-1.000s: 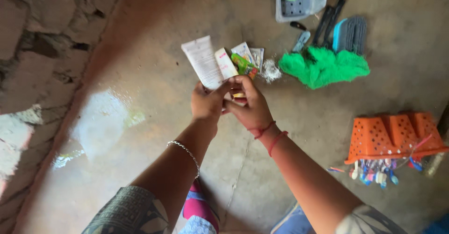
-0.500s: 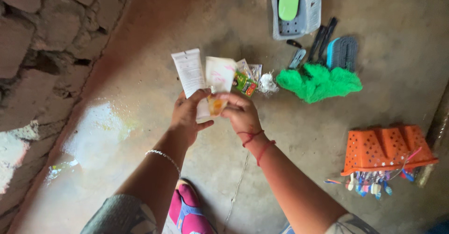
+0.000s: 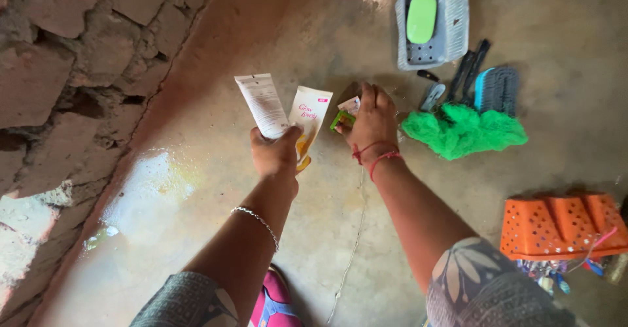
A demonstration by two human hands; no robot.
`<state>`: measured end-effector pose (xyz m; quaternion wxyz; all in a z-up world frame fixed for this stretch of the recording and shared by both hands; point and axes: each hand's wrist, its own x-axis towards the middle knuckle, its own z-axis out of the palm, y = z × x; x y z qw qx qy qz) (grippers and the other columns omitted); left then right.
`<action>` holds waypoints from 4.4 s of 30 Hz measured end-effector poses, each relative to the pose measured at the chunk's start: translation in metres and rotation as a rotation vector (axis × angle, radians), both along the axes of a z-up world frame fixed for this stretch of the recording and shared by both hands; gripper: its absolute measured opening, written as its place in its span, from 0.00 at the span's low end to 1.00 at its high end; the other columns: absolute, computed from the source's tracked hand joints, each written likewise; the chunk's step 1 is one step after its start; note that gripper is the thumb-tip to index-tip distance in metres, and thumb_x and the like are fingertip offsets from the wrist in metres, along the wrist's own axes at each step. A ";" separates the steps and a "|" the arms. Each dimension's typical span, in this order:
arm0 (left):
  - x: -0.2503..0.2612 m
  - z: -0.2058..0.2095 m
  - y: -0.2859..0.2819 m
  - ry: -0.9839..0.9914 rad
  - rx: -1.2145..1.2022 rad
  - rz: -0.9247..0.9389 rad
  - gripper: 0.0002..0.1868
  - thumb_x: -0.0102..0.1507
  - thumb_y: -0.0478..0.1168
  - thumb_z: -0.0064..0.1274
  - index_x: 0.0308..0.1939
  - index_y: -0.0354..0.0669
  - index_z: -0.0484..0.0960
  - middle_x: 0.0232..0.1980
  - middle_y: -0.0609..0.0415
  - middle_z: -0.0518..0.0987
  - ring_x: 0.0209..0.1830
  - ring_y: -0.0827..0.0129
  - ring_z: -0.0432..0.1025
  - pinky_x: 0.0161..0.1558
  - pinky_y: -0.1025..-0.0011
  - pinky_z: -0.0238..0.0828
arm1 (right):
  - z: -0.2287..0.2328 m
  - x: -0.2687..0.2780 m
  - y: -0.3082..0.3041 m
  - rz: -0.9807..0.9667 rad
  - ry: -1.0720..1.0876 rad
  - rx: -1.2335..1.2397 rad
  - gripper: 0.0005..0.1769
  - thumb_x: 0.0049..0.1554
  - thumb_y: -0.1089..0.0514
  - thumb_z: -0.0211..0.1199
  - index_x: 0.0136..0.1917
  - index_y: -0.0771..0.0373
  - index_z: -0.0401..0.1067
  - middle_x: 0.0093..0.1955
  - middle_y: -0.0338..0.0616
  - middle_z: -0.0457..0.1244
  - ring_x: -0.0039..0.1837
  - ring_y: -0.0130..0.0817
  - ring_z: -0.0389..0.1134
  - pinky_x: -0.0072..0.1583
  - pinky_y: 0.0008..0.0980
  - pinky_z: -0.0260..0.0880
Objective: The person washes a small wooden bowl in a blue bucket, then places it on a wall shelf. They pick up and arrange several toiletries including tubes, a small bottle, and a brush on the shelf. Finally, they place a green scrubber and an orange basket of toothbrushes on the shelf and wash their hands.
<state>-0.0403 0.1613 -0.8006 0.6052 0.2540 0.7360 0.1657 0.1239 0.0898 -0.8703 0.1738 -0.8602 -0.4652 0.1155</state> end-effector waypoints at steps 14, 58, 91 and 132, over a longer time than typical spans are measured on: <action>0.011 0.021 -0.016 -0.052 -0.053 -0.057 0.27 0.54 0.40 0.64 0.54 0.46 0.69 0.53 0.53 0.78 0.46 0.62 0.78 0.34 0.61 0.83 | -0.012 0.017 -0.054 -0.247 0.696 -0.033 0.28 0.44 0.45 0.81 0.51 0.60 0.73 0.46 0.42 0.71 0.48 0.37 0.72 0.50 0.35 0.72; 0.138 0.306 -0.121 -0.195 0.166 -0.037 0.26 0.52 0.33 0.66 0.53 0.41 0.76 0.49 0.52 0.82 0.44 0.66 0.78 0.37 0.63 0.83 | 0.273 0.121 -0.129 -0.583 1.223 0.119 0.42 0.46 0.72 0.67 0.69 0.43 0.64 0.58 0.44 0.68 0.55 0.38 0.71 0.48 0.44 0.73; 0.200 0.649 -0.153 -0.615 0.492 -1.002 0.42 0.48 0.52 0.70 0.64 0.46 0.73 0.50 0.55 0.80 0.47 0.71 0.74 0.42 0.70 0.76 | 0.733 0.178 -0.211 0.292 -0.150 0.228 0.29 0.49 0.51 0.73 0.61 0.59 0.68 0.57 0.51 0.68 0.59 0.53 0.69 0.58 0.47 0.70; 0.142 1.144 -0.694 -2.032 0.582 -1.697 0.40 0.59 0.46 0.60 0.71 0.51 0.55 0.52 0.50 0.80 0.38 0.71 0.78 0.28 0.67 0.78 | 1.260 -0.119 -0.782 -0.874 -0.583 0.318 0.42 0.49 0.51 0.70 0.71 0.63 0.56 0.56 0.49 0.68 0.56 0.36 0.72 0.55 0.36 0.73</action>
